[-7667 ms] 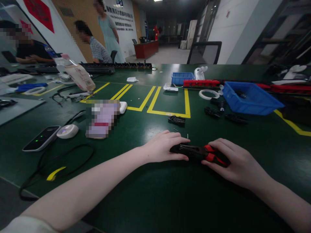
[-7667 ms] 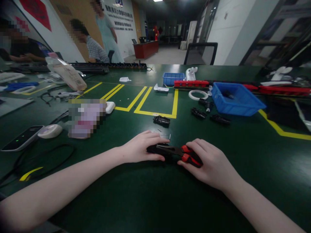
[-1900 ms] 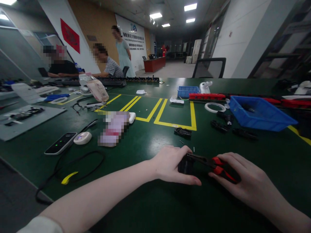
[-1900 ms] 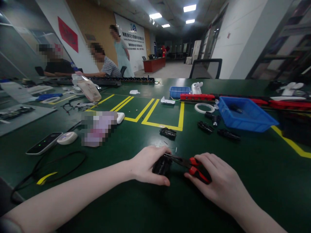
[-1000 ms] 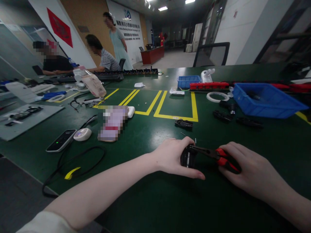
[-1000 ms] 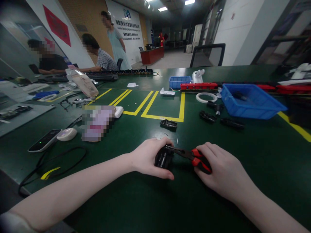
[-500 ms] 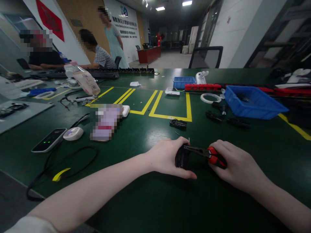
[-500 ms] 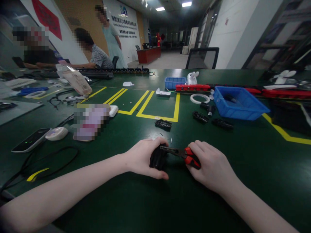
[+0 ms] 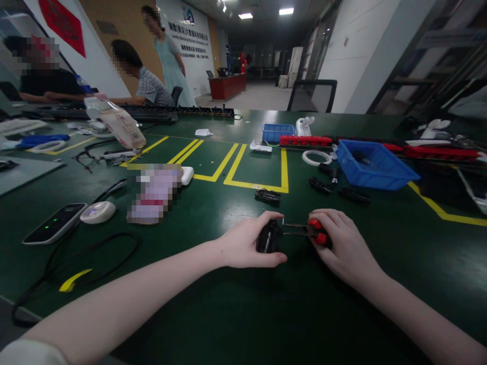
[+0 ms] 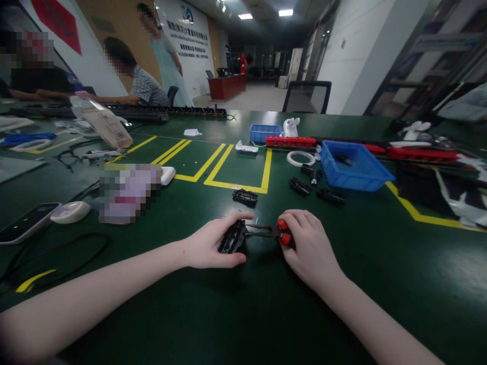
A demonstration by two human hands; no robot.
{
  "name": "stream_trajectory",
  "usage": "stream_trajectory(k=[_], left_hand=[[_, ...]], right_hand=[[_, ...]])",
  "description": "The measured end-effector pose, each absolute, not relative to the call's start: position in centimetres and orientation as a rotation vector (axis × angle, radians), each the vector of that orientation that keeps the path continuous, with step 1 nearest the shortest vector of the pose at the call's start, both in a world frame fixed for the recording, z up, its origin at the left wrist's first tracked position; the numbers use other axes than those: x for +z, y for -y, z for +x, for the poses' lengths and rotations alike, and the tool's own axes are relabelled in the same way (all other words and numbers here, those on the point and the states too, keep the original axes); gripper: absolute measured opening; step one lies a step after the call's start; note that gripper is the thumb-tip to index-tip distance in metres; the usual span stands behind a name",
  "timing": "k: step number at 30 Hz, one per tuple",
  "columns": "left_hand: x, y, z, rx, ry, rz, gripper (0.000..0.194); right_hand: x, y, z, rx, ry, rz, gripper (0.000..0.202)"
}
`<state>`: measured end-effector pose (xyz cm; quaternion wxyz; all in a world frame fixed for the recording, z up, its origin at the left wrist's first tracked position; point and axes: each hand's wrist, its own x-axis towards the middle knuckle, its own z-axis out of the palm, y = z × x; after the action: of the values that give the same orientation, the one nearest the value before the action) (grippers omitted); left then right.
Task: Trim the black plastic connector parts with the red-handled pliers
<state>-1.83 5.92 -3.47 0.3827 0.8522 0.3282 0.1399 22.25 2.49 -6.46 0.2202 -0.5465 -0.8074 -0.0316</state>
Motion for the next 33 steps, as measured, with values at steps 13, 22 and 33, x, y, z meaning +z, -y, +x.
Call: stream_trajectory(k=[13,22,33], left_hand=[[-3.7,-6.5,-2.3,0.328,-0.867,2.226,0.072],[-4.1,-7.4,-3.3,0.260,-0.779,2.482,0.076],[-3.9,-7.3,-3.5,0.217,-0.756,2.502,0.066]], right_hand=[[-6.3,-5.2,21.5,-0.278,2.256,-1.190,0.030],[-6.9,-5.3,22.2,-0.262,2.270,-1.210,0.028],[-6.4,-5.2,21.8,-0.131,2.321,-1.222,0.029]])
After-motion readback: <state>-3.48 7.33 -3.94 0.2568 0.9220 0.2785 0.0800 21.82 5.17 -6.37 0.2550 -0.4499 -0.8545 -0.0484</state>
